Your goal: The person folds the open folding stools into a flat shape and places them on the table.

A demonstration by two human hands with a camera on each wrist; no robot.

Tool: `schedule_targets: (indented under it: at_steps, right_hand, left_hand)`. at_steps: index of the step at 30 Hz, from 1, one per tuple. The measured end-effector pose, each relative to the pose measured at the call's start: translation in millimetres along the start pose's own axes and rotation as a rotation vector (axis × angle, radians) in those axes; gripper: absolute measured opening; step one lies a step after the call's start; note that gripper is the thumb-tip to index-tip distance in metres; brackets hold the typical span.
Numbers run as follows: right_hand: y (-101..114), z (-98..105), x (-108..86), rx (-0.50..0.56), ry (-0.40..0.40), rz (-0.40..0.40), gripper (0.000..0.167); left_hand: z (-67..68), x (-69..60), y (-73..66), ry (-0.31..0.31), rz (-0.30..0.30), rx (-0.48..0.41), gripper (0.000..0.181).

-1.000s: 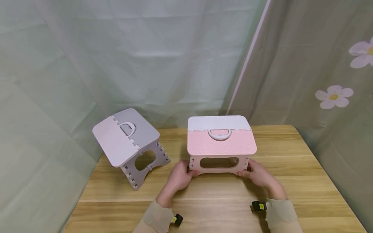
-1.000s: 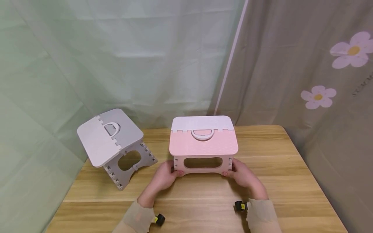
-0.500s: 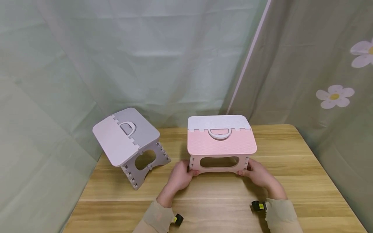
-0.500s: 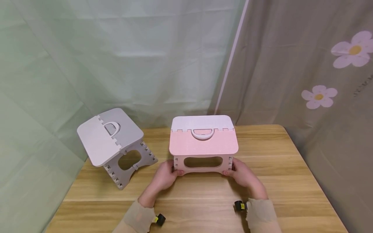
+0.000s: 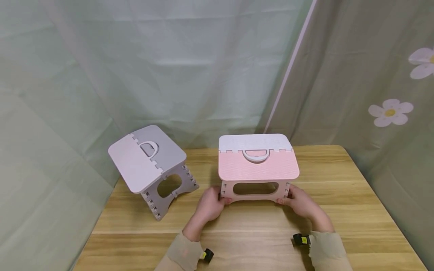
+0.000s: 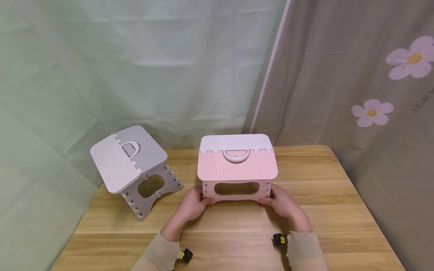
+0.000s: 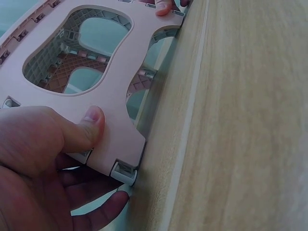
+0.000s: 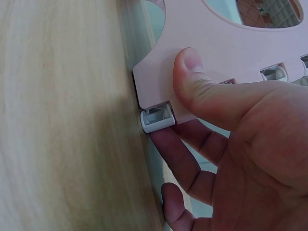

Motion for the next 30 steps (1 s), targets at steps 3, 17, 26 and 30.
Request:
schedule_targets:
  at_steps: [3,17,26,30]
  right_hand:
    - [-0.2,0.2,-0.3,-0.001,0.0,-0.005,0.029]
    - [-2.8,0.0,0.9,-0.003,0.006,0.004,0.029]
    - [-3.7,-0.8,1.3,0.013,0.012,0.001,0.029]
    - [-2.8,-0.2,1.4,0.01,0.013,0.006,0.029]
  left_hand:
    - [0.0,0.2,-0.5,0.002,0.001,0.002,0.025]
    - [-0.2,-0.1,-1.0,0.003,0.013,-0.006,0.025]
    - [-0.6,-0.9,0.1,-0.001,0.017,0.005,0.025]
    - [-0.1,-0.7,-0.3,-0.001,0.02,0.002,0.025]
Point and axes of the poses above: each hand's wrist, its own x-axis towards the middle knuckle, its own z-axis out of the back of the hand, y = z × x, the point moved 5 cm from there along x, towards the middle knuckle, and after that the axes turned 5 degrees about y, right-handed, at the moved point
